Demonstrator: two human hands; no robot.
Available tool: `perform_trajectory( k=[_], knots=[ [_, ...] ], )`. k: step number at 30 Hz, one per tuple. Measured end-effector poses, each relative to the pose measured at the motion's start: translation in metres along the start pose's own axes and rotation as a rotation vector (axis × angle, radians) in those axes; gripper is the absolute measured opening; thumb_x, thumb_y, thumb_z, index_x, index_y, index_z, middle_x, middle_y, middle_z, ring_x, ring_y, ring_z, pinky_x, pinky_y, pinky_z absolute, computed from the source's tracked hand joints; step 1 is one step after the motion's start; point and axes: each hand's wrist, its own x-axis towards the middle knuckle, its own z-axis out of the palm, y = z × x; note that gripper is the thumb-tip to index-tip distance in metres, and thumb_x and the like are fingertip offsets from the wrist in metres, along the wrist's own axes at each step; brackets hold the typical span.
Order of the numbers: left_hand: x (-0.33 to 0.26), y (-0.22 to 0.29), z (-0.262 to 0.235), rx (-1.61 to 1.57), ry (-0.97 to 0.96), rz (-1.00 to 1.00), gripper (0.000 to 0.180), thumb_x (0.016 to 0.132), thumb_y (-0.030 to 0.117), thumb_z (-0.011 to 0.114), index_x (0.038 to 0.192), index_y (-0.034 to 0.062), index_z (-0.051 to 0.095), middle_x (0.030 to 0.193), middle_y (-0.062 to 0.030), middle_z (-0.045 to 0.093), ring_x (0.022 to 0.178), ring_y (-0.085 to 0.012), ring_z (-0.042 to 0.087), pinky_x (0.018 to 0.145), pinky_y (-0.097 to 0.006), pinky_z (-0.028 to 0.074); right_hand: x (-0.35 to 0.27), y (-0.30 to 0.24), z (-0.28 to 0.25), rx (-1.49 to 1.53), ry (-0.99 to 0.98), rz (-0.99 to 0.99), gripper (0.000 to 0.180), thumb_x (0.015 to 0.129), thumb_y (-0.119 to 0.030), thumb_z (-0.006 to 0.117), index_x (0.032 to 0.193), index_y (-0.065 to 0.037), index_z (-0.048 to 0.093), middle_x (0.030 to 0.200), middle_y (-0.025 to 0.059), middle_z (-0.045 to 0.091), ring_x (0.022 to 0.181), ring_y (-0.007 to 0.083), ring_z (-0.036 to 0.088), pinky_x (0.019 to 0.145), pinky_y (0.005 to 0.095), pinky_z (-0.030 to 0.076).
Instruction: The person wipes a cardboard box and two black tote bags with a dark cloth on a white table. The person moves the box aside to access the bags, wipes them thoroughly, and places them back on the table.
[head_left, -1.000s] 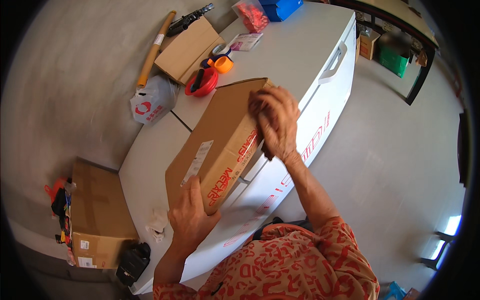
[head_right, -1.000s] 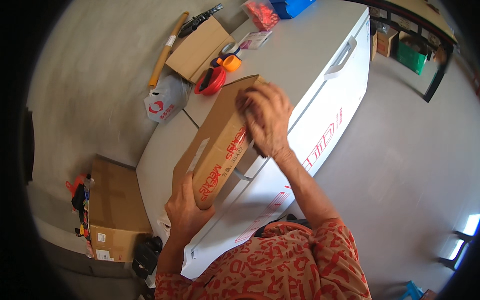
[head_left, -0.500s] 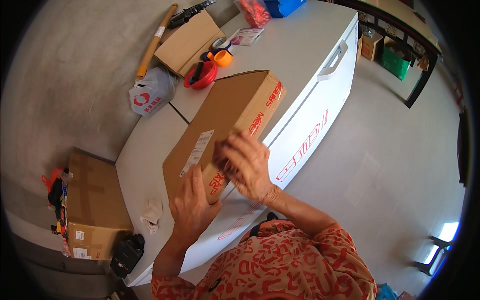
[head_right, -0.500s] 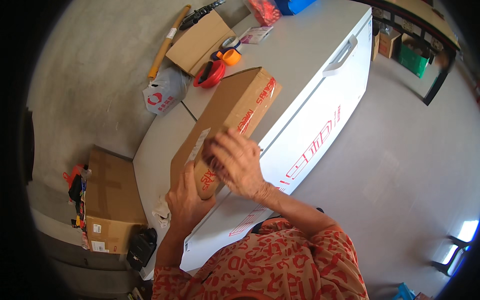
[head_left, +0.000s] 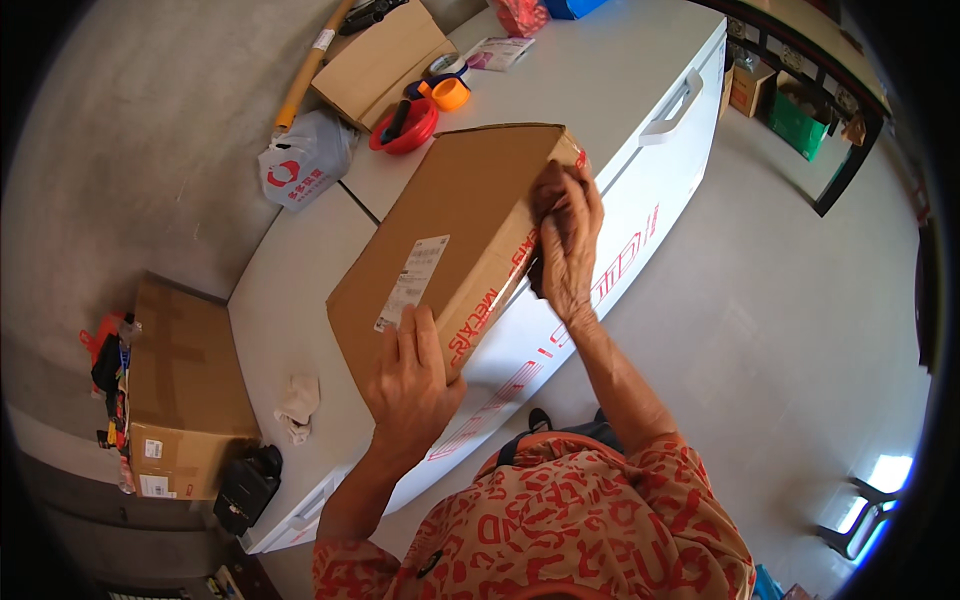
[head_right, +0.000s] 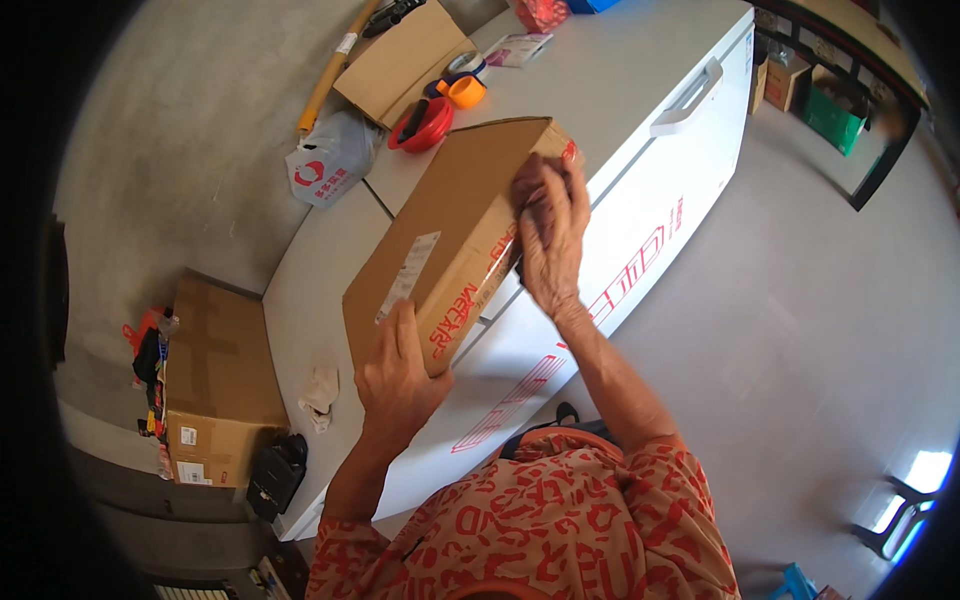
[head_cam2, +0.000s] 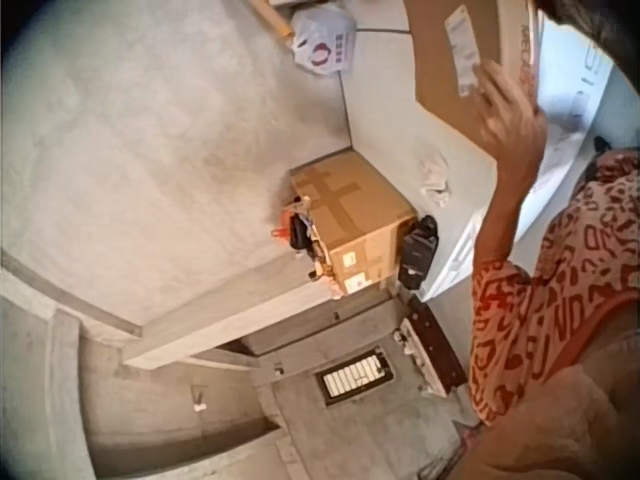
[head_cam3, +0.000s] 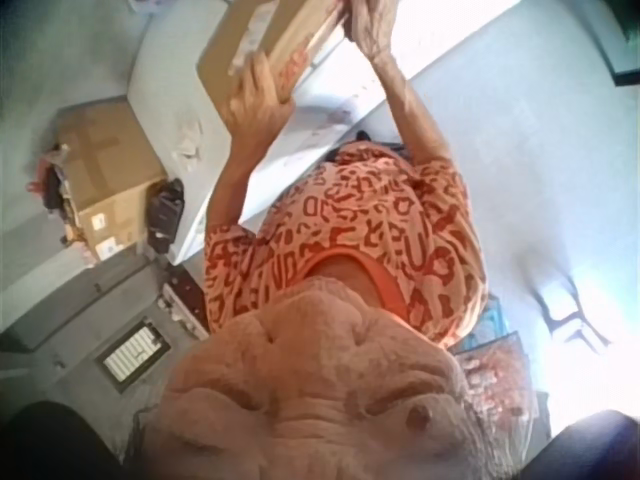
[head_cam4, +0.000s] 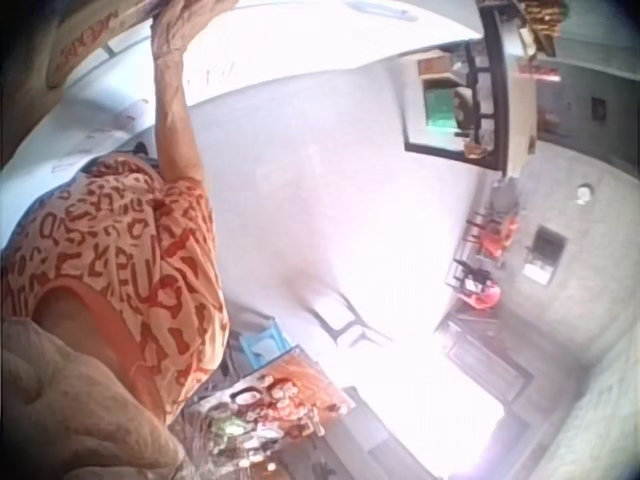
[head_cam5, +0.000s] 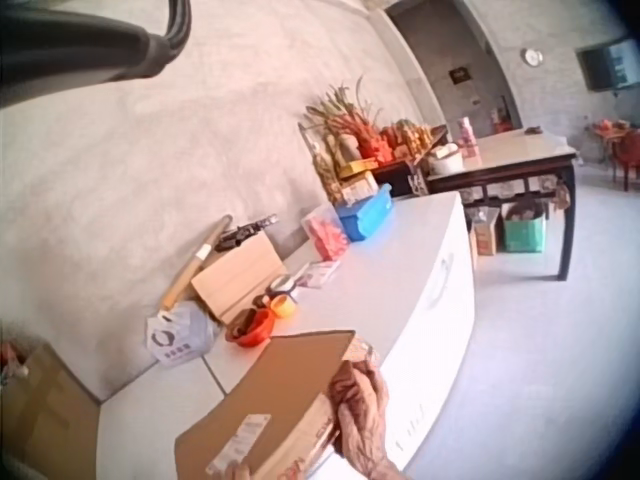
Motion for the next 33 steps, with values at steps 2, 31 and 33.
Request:
perform_trajectory(
  k=[2,31,33],
  knots=[
    [0.002,0.002,0.000,0.004,-0.020,-0.026,0.085,0.061,0.012,0.078,0.135,-0.0026,0.038,0.119,-0.0213,0.056,0.096,-0.0359,0.064,0.073,-0.043,0.056,-0.023,-0.015,0.005,0.032,-0.060,0.021,0.061,0.085,0.000,0.061,0.142,-0.011,0.041,0.151,0.0175,0.022,0.140,0.0374,0.026,0.116,0.0423,0.027],
    [-0.020,-0.051,0.085,-0.287,0.481,0.415,0.086,0.060,0.025,0.089,0.129,0.0020,0.043,0.131,-0.0216,0.051,0.119,-0.0425,0.052,0.098,-0.055,0.043,-0.015,-0.035,-0.009,0.550,-0.048,0.607,0.065,0.079,-0.016,0.070,0.138,-0.007,0.043,0.123,0.0209,0.055,0.113,0.0285,0.056,0.098,0.0386,0.047],
    [-0.012,-0.047,0.086,-0.337,0.476,0.468,0.081,0.060,0.022,0.089,0.125,0.0008,0.047,0.126,-0.0204,0.055,0.113,-0.0405,0.058,0.095,-0.054,0.046,-0.010,-0.025,-0.007,0.442,-0.106,0.410,0.059,0.082,-0.018,0.068,0.135,-0.007,0.047,0.124,0.0217,0.051,0.117,0.0297,0.052,0.102,0.0395,0.042]
  ],
)
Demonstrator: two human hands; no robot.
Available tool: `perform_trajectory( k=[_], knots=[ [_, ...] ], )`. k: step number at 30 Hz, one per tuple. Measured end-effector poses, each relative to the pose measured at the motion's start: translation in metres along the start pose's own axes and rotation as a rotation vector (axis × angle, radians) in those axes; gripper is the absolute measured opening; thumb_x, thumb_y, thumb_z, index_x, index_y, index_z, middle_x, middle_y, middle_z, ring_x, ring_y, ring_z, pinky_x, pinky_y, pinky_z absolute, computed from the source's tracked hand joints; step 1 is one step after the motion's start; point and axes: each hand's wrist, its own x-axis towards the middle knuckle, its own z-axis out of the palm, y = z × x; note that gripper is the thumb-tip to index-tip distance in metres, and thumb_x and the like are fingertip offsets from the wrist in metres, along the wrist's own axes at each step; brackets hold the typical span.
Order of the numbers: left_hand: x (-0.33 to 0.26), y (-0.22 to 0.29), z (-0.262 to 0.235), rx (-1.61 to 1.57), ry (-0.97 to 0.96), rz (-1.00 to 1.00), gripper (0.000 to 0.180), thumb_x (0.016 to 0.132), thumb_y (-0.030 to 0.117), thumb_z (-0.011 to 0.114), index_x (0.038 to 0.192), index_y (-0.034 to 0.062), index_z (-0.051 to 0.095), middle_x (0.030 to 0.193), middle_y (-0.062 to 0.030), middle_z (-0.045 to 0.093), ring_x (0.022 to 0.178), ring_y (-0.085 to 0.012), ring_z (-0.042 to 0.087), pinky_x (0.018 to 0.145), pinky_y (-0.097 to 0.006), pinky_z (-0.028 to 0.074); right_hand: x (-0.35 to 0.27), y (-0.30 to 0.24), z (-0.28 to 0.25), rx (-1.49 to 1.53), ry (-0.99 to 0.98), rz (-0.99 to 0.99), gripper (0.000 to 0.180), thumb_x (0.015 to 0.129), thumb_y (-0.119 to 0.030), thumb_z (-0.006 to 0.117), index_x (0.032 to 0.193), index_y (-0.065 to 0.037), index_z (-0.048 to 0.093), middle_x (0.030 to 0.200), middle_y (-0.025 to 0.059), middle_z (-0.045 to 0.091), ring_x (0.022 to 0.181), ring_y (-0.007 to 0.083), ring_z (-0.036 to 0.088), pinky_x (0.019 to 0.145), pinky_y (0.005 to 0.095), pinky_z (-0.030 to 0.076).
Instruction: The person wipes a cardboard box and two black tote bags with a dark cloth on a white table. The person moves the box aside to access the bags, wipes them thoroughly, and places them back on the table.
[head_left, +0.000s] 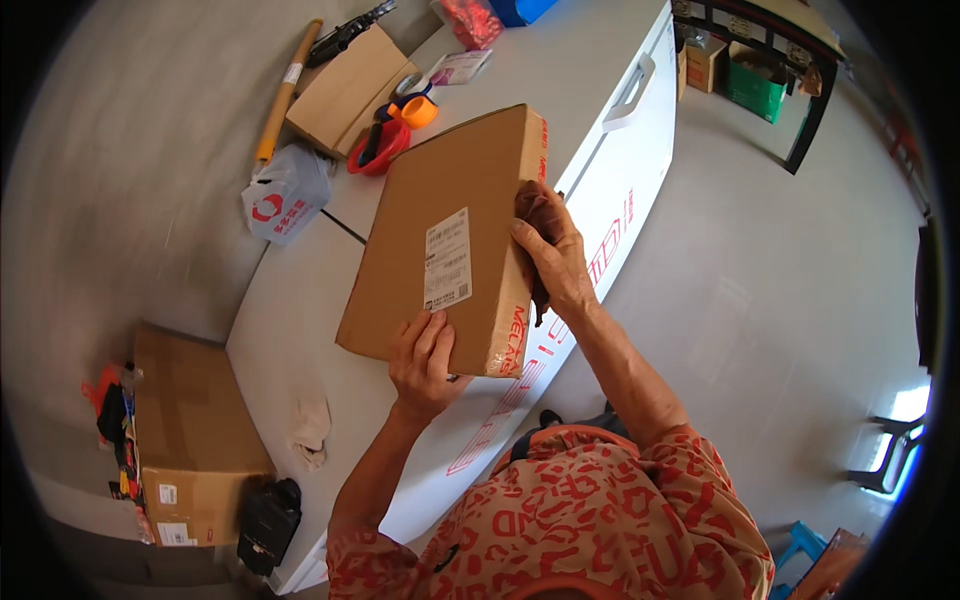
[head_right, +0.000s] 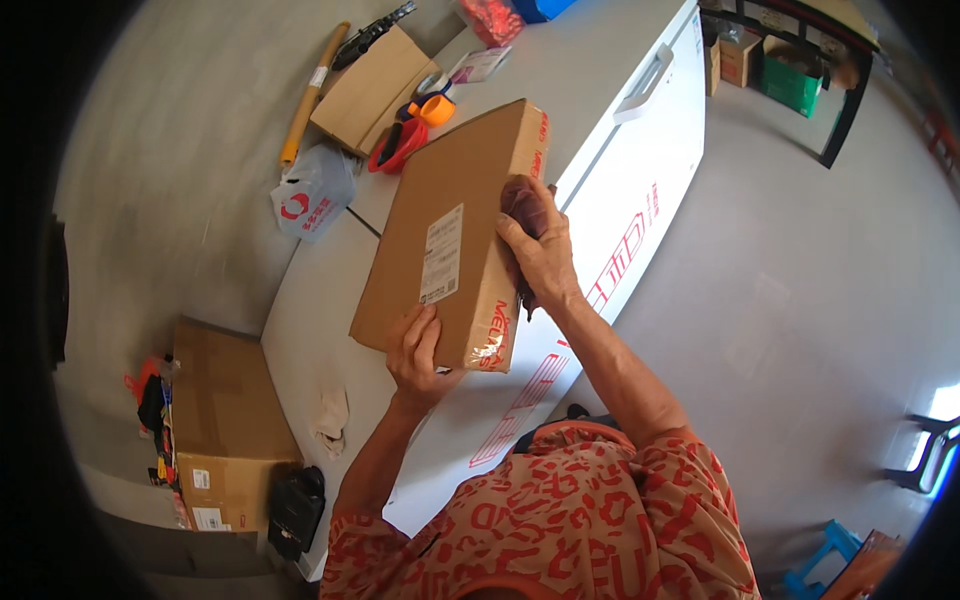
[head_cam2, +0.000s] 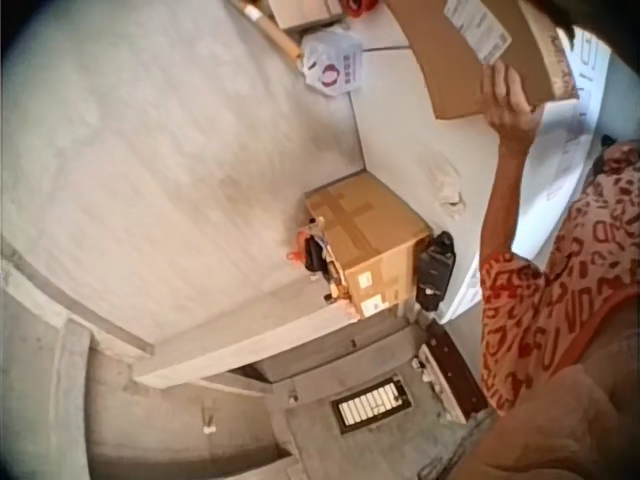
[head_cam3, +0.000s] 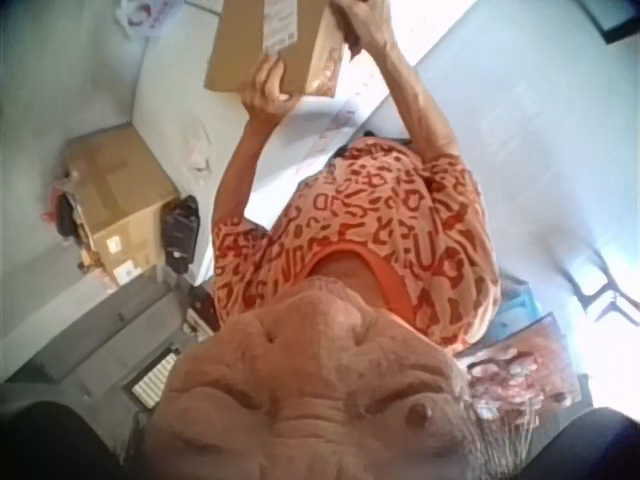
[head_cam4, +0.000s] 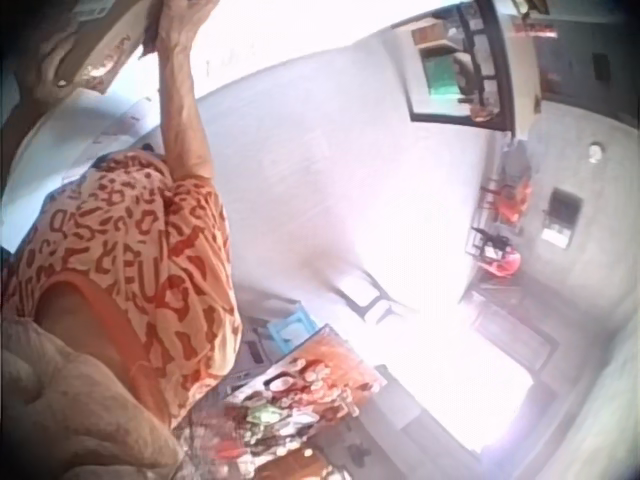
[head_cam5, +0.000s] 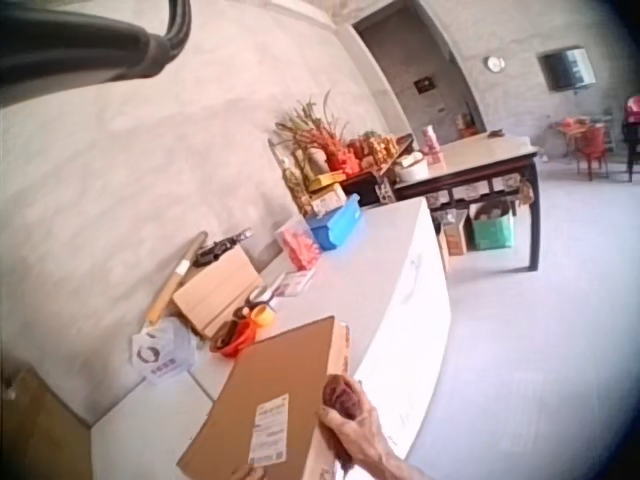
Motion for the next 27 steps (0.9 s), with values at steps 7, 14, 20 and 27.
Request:
perform_trajectory(
  k=[7,14,20,27],
  knots=[
    [0.027,-0.002,0.000,-0.064,0.160,-0.115,0.070,0.062,0.019,0.086,0.120,-0.0010,0.052,0.123,-0.0183,0.058,0.105,-0.0380,0.061,0.088,-0.046,0.053,-0.051,-0.019,0.017,-0.440,-0.033,-0.473,0.049,0.081,-0.028,0.065,0.125,-0.008,0.060,0.134,0.0237,0.038,0.120,0.0413,0.045,0.104,0.0460,0.036],
    [0.025,-0.003,-0.014,-0.095,0.155,-0.155,0.067,0.070,0.028,0.084,0.121,0.0000,0.051,0.122,-0.0183,0.058,0.104,-0.0385,0.060,0.087,-0.047,0.052,-0.073,-0.034,0.026,-0.599,-0.273,-0.751,0.041,0.079,-0.034,0.071,0.118,-0.021,0.068,0.143,0.0130,0.041,0.139,0.0382,0.031,0.103,0.0529,0.030],
    [0.009,-0.002,-0.025,-0.097,0.110,-0.163,0.086,0.056,0.021,0.093,0.125,-0.0011,0.047,0.125,-0.0201,0.057,0.109,-0.0357,0.058,0.093,-0.046,0.048,-0.003,-0.026,0.026,-0.469,-0.095,-0.718,0.035,0.081,-0.028,0.070,0.114,-0.015,0.066,0.132,0.0162,0.046,0.124,0.0359,0.046,0.101,0.0468,0.039],
    [0.011,0.003,-0.019,-0.109,0.093,-0.119,0.087,0.056,0.020,0.093,0.126,-0.0015,0.046,0.126,-0.0221,0.056,0.109,-0.0357,0.059,0.090,-0.044,0.051,0.061,-0.009,0.013,-0.098,0.029,-0.215,0.043,0.094,-0.041,0.057,0.120,-0.008,0.062,0.132,0.0146,0.039,0.125,0.0287,0.044,0.106,0.0394,0.038]
  ],
)
